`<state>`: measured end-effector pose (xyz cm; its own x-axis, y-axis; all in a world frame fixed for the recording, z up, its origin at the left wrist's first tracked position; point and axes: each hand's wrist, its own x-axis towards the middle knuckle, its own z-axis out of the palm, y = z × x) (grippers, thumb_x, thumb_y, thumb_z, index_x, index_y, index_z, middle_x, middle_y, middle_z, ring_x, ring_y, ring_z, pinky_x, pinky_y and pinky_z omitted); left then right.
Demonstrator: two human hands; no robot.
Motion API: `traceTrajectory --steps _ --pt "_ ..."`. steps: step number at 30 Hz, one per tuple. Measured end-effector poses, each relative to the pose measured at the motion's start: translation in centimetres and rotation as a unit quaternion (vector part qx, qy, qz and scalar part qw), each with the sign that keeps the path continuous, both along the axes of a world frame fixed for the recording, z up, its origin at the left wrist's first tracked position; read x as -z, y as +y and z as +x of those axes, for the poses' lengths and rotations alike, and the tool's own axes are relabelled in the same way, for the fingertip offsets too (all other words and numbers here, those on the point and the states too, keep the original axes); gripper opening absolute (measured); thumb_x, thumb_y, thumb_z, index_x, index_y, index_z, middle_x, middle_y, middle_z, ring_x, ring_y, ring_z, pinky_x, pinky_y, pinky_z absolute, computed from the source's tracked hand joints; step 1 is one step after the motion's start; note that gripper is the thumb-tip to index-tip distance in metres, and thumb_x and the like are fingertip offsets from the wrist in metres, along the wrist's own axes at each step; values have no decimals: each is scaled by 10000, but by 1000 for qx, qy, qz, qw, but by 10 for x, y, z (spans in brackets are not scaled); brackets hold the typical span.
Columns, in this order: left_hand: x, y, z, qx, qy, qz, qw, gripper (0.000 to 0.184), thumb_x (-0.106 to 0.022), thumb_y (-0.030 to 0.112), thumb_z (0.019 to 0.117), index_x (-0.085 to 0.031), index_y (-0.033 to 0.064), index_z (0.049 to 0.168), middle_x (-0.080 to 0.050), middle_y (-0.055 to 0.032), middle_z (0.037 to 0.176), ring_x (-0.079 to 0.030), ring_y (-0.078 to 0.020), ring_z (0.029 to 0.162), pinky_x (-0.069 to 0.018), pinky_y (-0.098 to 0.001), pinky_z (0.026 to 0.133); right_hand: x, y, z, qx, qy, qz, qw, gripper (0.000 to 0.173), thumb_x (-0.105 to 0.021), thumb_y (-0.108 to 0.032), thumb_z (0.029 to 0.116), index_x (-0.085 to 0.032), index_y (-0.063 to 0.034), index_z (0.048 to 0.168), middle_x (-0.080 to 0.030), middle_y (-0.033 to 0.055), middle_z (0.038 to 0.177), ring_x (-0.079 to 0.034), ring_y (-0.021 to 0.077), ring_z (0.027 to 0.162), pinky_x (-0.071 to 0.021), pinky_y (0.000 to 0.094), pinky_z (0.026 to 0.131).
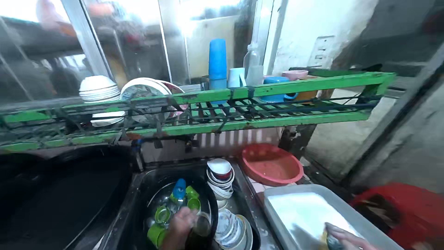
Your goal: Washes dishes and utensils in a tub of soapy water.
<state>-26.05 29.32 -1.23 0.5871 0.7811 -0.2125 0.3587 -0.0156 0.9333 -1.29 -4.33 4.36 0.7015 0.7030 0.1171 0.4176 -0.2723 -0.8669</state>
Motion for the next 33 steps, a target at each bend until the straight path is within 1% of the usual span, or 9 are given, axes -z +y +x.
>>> traceTrajectory --steps 3,7,11,16,18,22,27,31,33 --pt "4 45 -39 -12 -69 -81 994 300 -540 34 1014 -552 -80 1291 -667 -196 1117 -678 -217 947 -573 -386 849 3 65 -57 -68 -29 42 996 351 -515 -102 1019 -623 150 1238 -567 314 1391 -546 345 1342 -437 449 1133" --pt "0 87 -66 16 -21 54 998 187 -480 19 980 -619 -103 1010 -653 -165 866 -636 -223 767 -545 -420 751 -17 144 -95 -135 -66 25 988 360 -583 -93 993 -626 111 1286 -530 312 1441 -525 392 1364 -432 483 1139" --pt "-4 112 -78 -36 39 88 995 319 -486 97 1049 -597 -171 1181 -642 -303 1056 -624 -342 965 -513 -493 906 -46 217 -89 -135 -54 -13 989 418 -597 -125 993 -594 34 1380 -573 222 1436 -575 304 1317 -461 453 1108" --pt "14 136 -63 -21 -4 -39 999 261 -438 101 1061 -614 -87 1103 -584 -56 834 -513 -83 686 -465 -259 645 -69 339 -47 -62 -58 -26 996 373 -578 -254 1026 -653 9 1281 -684 199 1198 -655 297 1109 -499 511 997" --pt "15 144 -40 38 44 -72 996 340 -414 165 1100 -611 -85 1219 -636 -123 951 -575 -156 792 -504 -329 744 -68 384 -40 2 -123 -78 989 325 -650 -204 997 -684 65 1176 -690 269 1130 -652 396 1104 -476 597 987" --pt "35 160 14 251 154 95 951 358 -437 140 1092 -626 -76 1305 -647 -256 1302 -609 -367 1252 -438 -509 1110 -43 437 -28 -7 -155 -285 946 446 -580 -251 1046 -584 64 1363 -560 282 1419 -484 427 1381 -338 575 1159" --pt "53 174 76 186 74 -67 978 387 -393 136 1100 -553 -19 1416 -586 -207 1415 -577 -283 1294 -454 -428 1094 -10 432 2 40 -191 -336 921 421 -569 -241 1042 -602 44 1350 -575 291 1393 -508 422 1359 -355 582 1138" --pt "41 177 121 84 -2 -210 974 351 -429 75 1084 -542 -34 1397 -583 -211 1377 -579 -293 1231 -477 -465 1010 -3 424 10 127 -111 -109 980 331 -621 -44 993 -577 116 1280 -619 258 1294 -589 277 1227 -457 392 1071" --pt "36 179 140 16 -67 -290 955 338 -461 123 1093 -538 -20 1390 -630 -186 1311 -625 -271 1175 -513 -453 964 11 426 14 122 17 85 989 279 -483 45 1023 -534 118 1288 -625 195 1216 -606 148 1117 -499 265 967"
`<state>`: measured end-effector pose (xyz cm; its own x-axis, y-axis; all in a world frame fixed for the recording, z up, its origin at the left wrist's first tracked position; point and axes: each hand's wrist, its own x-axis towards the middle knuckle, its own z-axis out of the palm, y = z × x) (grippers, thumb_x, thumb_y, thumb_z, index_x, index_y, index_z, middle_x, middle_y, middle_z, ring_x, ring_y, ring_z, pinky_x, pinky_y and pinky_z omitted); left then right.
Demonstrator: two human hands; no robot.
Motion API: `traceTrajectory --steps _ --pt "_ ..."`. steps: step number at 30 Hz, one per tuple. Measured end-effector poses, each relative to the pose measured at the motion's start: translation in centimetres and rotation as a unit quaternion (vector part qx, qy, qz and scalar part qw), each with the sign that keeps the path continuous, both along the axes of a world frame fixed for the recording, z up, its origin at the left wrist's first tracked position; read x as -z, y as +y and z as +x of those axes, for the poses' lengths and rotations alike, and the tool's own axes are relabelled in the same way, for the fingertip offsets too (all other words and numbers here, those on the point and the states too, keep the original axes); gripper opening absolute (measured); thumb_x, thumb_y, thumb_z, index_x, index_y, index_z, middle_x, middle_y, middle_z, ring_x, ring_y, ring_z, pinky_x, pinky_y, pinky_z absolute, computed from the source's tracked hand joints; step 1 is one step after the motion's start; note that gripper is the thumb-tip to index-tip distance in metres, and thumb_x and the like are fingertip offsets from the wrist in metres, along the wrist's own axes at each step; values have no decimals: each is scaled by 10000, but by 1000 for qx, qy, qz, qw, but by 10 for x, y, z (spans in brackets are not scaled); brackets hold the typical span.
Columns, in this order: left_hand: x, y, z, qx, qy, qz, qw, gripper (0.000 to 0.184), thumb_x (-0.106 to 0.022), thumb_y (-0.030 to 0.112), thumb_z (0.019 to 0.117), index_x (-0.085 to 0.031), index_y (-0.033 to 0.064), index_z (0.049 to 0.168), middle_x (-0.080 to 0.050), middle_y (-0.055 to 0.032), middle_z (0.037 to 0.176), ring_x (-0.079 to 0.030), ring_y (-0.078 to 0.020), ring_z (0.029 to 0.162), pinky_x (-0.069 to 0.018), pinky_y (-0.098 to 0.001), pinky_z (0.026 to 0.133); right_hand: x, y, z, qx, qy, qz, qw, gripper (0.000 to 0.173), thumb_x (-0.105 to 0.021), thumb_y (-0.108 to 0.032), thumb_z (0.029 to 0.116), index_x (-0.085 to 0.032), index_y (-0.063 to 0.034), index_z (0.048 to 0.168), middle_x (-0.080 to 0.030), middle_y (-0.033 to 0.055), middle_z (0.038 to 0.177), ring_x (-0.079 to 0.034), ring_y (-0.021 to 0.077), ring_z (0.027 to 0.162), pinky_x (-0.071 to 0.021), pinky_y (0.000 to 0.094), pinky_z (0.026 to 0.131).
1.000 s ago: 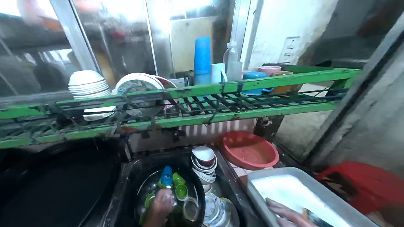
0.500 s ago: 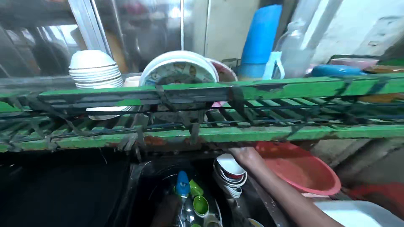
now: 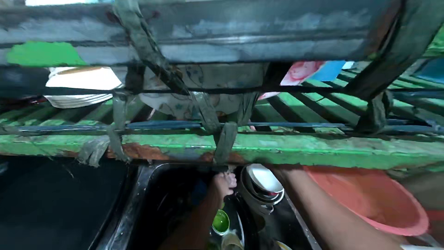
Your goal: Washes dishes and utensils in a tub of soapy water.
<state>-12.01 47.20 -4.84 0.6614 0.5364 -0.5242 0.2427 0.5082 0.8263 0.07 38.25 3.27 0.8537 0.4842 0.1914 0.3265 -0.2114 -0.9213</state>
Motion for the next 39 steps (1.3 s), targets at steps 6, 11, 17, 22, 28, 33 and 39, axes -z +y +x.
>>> traceTrajectory --steps 6,11,17,22,28,33,39 --pt "2 2 11 -190 -222 -191 937 325 -361 189 1108 -595 8 974 -617 -105 774 -617 -192 691 -557 -345 678 34 18 -32 -108 516 206 825 282 -319 -143 1101 -558 2 1066 -668 137 800 -685 232 684 -613 404 645" --pt "9 -18 5 -223 -230 -112 941 395 -324 296 1116 -545 139 829 -503 45 613 -490 -31 501 -442 -184 475 63 44 -63 -87 476 132 865 278 -374 -192 1096 -551 -34 951 -550 41 606 -515 93 449 -454 241 409" --pt "-16 -28 -13 -155 -127 33 979 410 -287 233 1139 -593 -31 1210 -634 -108 997 -604 -147 860 -525 -314 795 82 40 -62 -249 -33 -242 937 330 -486 -183 1071 -655 50 1233 -671 229 1148 -631 289 1093 -493 429 993" --pt "22 22 -26 -33 -52 28 998 270 -453 218 1075 -631 16 1088 -638 -85 878 -625 -161 769 -545 -334 714 89 12 -69 -388 -247 -275 844 335 -462 -115 1046 -647 -21 1309 -630 197 1359 -569 355 1319 -440 508 1131" --pt "74 34 -43 81 377 372 844 594 -510 517 1034 -565 96 1449 -519 -218 1489 -501 -415 1370 -406 -620 1104 82 42 -54 -193 322 -143 916 246 -469 -27 1068 -586 46 1272 -671 132 1094 -693 150 878 -583 298 813" --pt "92 15 -52 92 326 439 832 646 -690 322 940 -485 139 1525 -443 -207 1553 -487 -391 1385 -425 -550 1128 59 57 -57 -219 472 -51 852 253 -473 -222 1096 -565 -29 1230 -647 62 833 -590 119 615 -504 265 551" --pt "-14 17 -31 283 244 466 802 713 -771 314 874 -504 25 1469 -512 -222 1481 -505 -386 1360 -421 -572 1115 46 35 -41 -278 148 -212 925 434 -409 -255 1114 -579 65 1353 -613 247 1329 -580 302 1252 -428 455 1103"
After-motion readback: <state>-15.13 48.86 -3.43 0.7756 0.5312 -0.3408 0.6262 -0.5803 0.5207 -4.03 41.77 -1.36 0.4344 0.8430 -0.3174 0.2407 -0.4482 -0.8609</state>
